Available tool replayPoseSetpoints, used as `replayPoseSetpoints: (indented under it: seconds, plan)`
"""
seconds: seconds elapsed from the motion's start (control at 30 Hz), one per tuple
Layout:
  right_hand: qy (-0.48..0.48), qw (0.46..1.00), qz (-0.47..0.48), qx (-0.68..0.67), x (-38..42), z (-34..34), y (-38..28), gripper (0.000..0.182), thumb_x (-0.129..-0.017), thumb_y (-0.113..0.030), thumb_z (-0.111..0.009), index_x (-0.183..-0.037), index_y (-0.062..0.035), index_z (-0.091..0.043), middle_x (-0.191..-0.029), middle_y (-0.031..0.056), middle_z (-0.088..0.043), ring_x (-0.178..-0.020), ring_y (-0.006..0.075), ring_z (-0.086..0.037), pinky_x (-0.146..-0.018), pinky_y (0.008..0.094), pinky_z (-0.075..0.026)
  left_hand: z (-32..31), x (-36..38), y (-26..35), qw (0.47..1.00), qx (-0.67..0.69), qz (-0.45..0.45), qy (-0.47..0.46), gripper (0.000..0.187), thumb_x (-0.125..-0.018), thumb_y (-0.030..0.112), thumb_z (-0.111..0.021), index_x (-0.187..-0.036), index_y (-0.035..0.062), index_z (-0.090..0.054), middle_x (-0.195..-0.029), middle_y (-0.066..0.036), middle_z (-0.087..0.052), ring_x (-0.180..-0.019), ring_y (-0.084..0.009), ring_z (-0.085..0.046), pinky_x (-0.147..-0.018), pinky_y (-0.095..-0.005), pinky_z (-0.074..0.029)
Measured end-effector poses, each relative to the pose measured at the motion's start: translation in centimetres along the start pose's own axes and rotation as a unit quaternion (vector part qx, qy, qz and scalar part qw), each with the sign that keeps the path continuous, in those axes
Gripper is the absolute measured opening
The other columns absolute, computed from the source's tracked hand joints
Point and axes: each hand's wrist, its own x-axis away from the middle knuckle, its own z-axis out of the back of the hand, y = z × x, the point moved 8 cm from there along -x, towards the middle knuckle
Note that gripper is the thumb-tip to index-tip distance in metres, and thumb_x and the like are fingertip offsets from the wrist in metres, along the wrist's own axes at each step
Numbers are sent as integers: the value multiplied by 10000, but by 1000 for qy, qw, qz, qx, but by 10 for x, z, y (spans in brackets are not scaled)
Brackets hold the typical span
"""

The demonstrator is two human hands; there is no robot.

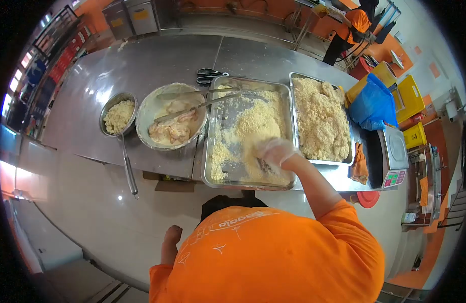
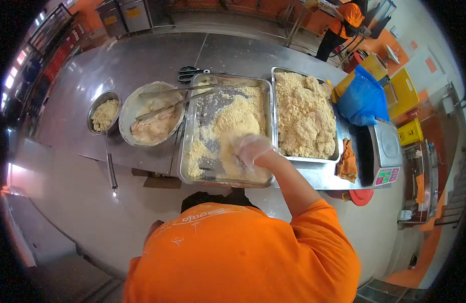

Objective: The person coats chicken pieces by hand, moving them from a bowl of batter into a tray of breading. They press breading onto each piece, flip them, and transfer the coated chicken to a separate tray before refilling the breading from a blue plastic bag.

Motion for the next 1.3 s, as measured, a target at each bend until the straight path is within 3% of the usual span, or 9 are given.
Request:
replayPoseSetpoints:
  seconds: [0.1,0.2,0.3,0.4,0.53,0.7,0.93,1.13,1.3]
  plan:
    - [-1,999,-33,4,10,46,-2,177,-756,-60,-466,-905,-11,-548,-848,112,-577,-802,245,-564,-696,317,-462,-3,5,-22,1000,17,11,24,320,-787,292,-498,-958,26,-551,-1002,-185,-559,-971,-335,-502,-819,-400,-412]
    - [-253,913,-38,-317,35,-35,-8,224,-780,-87,-423,-972,-36,-527,-942,107,-567,-862,247,-551,-734,317,-454,-23,3,-49,998,42,13,54,319,-789,299,-504,-960,35,-553,-991,-184,-565,-967,-339,-505,-820,-398,-414]
    - [-101,994,14,-47,11,-4,-21,200,-776,-128,-398,-892,-59,-546,-925,146,-575,-899,300,-542,-769,333,-439,-35,5,-54,997,52,40,42,321,-790,301,-507,-969,39,-555,-984,-184,-569,-962,-338,-511,-818,-397,-417]
    - [77,994,-25,-74,-17,12,5,193,-762,-109,-403,-870,-67,-557,-984,125,-565,-901,285,-546,-775,327,-435,-36,11,-46,993,107,17,47,325,-788,299,-508,-979,40,-554,-986,-186,-568,-952,-341,-517,-813,-398,-420]
    - [41,993,-106,27,-21,33,15,318,-797,-170,-368,-1055,-100,-539,-1121,67,-518,-1005,199,-511,-847,286,-421,-7,17,-14,991,97,-13,90,334,-780,304,-515,-985,43,-554,-991,-190,-564,-951,-346,-516,-815,-398,-422]
    - [-13,995,-94,36,-39,-1,-3,532,-862,-412,-192,-1345,-194,-156,-1402,72,-132,-1295,300,-55,-1040,446,0,-41,-9,-29,997,27,-12,66,327,-781,297,-504,-977,41,-560,-966,-204,-568,-931,-352,-525,-808,-407,-427]
    - [-13,949,-288,-124,-61,54,100,484,-851,-376,-304,-1279,-151,-312,-1279,171,-352,-1109,302,-427,-923,372,-353,-63,-18,-47,996,-18,-51,68,307,-781,275,-496,-950,30,-567,-950,-201,-573,-910,-348,-535,-775,-415,-441]
    - [6,936,-235,-261,-83,-10,122,346,-844,-296,-351,-956,-53,-569,-948,203,-568,-896,290,-555,-808,367,-422,-19,37,-15,991,101,59,71,325,-786,306,-477,-943,38,-573,-969,-198,-568,-918,-346,-530,-782,-413,-436]
    - [-52,971,-193,-134,-81,17,103,284,-848,-238,-377,-1017,-98,-557,-1023,108,-556,-886,221,-552,-742,298,-461,-29,34,-4,992,105,38,60,312,-781,300,-494,-959,55,-571,-967,-189,-572,-927,-346,-526,-800,-409,-430]
